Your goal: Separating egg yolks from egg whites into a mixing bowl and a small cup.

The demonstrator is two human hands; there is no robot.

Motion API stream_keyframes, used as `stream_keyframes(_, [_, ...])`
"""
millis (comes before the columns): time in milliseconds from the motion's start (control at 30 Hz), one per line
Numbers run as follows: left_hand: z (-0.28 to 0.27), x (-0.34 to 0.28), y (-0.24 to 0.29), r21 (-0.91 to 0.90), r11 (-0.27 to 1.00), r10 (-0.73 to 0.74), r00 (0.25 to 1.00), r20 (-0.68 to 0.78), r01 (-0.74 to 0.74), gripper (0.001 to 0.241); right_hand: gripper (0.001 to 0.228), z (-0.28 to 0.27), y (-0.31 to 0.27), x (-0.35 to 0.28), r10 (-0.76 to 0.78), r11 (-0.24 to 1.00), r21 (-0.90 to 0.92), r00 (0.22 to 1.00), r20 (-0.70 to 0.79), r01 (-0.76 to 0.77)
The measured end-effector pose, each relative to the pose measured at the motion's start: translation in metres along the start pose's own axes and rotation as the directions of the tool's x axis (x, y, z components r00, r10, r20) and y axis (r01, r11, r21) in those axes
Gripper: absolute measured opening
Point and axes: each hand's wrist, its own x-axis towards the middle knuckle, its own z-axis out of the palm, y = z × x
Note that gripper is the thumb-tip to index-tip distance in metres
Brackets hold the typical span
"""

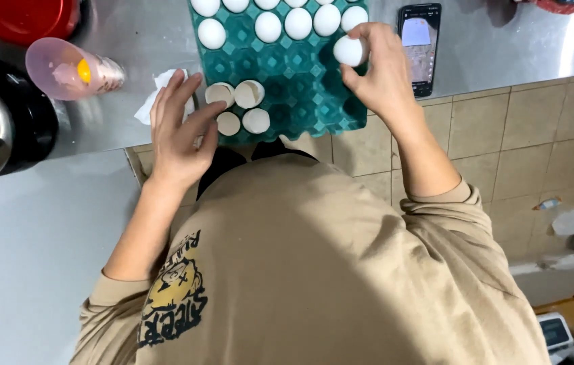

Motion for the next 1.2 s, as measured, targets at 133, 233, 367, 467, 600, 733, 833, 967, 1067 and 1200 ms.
stream_keyframes(133, [-0.02,-0.007,-0.006,-0.002,1.0,0.019,0.995,-0.103,-0.019,0.038,0.047,0.009,-0.036,0.014,0.073,0.905,0.406,0.986,0.147,-0.128])
stream_keyframes(233, [-0.041,-0.022,-0.012,0.012,0.999,0.046,0.983,-0.177,-0.044,0.035,0.05,0.026,-0.072,0.032,-0.038,0.701,0.693,0.963,0.268,-0.165])
stream_keyframes(367, [-0.073,-0.05,-0.027,0.065,0.998,0.04,0.953,-0.301,-0.022,0.034,0.049,0.061,-0.119,0.058,-0.215,0.537,0.82,0.908,0.358,-0.196])
stream_keyframes(467, [-0.1,-0.078,-0.04,0.043,0.999,0.033,0.92,-0.391,-0.017,0.036,0.043,0.084,-0.17,0.078,-0.301,0.506,0.843,0.878,0.372,-0.183])
stream_keyframes(600, [-0.14,-0.116,-0.061,0.018,0.999,-0.021,0.856,-0.517,0.036,0.035,0.044,0.11,-0.263,0.103,-0.409,0.524,0.843,0.832,0.375,-0.123])
stream_keyframes(733, [-0.164,-0.151,-0.082,0.004,0.993,-0.09,0.757,-0.647,0.121,0.03,0.043,0.162,-0.307,0.124,-0.504,0.518,0.854,0.788,0.354,-0.052])
stream_keyframes(833, [-0.177,-0.167,-0.098,0.025,0.983,-0.116,0.719,-0.685,0.183,0.026,0.044,0.189,-0.321,0.139,-0.454,0.549,0.833,0.812,0.367,-0.07])
stream_keyframes(967, [-0.182,-0.179,-0.113,0.026,0.974,-0.143,0.698,-0.701,0.226,0.024,0.043,0.207,-0.318,0.149,-0.447,0.584,0.811,0.826,0.343,-0.021])
stream_keyframes(1067, [-0.183,-0.183,-0.122,-0.042,0.975,-0.184,0.682,-0.708,0.219,0.023,0.042,0.211,-0.316,0.151,-0.48,0.593,0.803,0.826,0.296,0.057])
stream_keyframes(1200, [-0.189,-0.181,-0.13,-0.029,0.979,-0.164,0.689,-0.706,0.204,0.022,0.04,0.203,-0.324,0.151,-0.511,0.605,0.785,0.82,0.259,0.129])
